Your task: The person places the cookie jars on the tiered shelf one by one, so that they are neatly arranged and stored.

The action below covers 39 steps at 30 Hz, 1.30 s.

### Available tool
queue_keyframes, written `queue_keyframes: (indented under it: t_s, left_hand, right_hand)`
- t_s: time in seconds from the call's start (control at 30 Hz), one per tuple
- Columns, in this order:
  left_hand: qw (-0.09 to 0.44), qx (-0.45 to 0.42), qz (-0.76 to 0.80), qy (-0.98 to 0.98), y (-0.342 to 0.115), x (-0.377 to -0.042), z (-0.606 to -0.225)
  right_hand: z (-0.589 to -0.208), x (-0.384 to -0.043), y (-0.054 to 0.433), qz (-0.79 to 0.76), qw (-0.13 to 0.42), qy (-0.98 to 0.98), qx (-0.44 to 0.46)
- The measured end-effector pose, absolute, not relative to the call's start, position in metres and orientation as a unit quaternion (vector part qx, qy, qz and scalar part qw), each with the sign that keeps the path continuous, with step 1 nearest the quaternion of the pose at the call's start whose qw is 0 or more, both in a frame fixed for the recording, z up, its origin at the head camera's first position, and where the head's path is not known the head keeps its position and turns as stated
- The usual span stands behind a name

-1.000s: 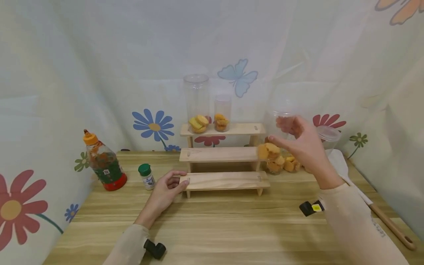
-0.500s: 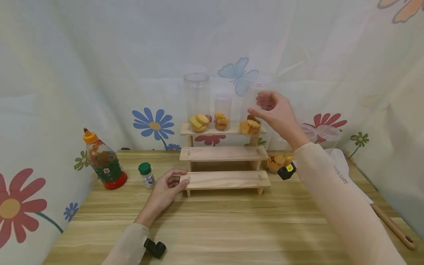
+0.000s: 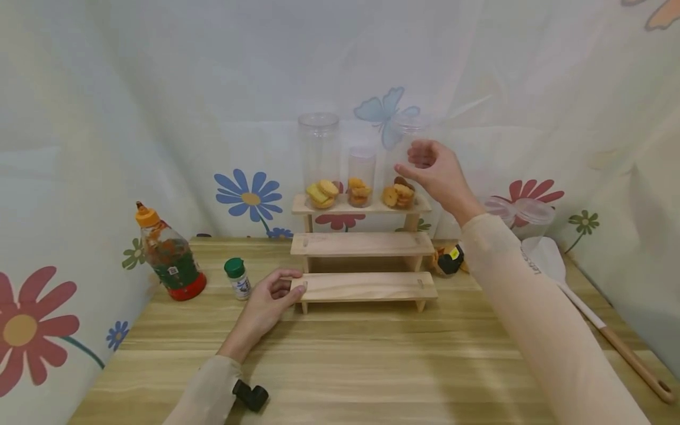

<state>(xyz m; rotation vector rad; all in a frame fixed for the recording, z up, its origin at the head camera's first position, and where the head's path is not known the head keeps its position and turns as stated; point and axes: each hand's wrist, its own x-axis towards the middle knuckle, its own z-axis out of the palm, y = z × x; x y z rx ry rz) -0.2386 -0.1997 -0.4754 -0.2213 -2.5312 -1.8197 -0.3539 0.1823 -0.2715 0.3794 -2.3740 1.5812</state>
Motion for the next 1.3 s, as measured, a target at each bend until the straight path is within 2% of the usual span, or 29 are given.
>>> queue_keyframes:
  t_s: [0.53, 0.97, 1.3]
  left_hand:
    - [0.005, -0.069, -0.582, -0.810, -0.199, -0.238, -0.473]
    - [0.011, -0.070, -0.578, -0.813, -0.201, -0.239, -0.474]
    - [0.010, -0.065, -0.578, -0.813, -0.200, -0.240, -0.478]
  right_hand:
    - [-0.272, -0.341, 0.192, 0.516, 0.128, -0.836, 0.134]
    - [-0.276, -0.291, 0.220, 0.536, 0.198, -0.808, 0.144]
    - [-0.287, -0.238, 0.263, 0.538, 0.261, -0.796, 0.091]
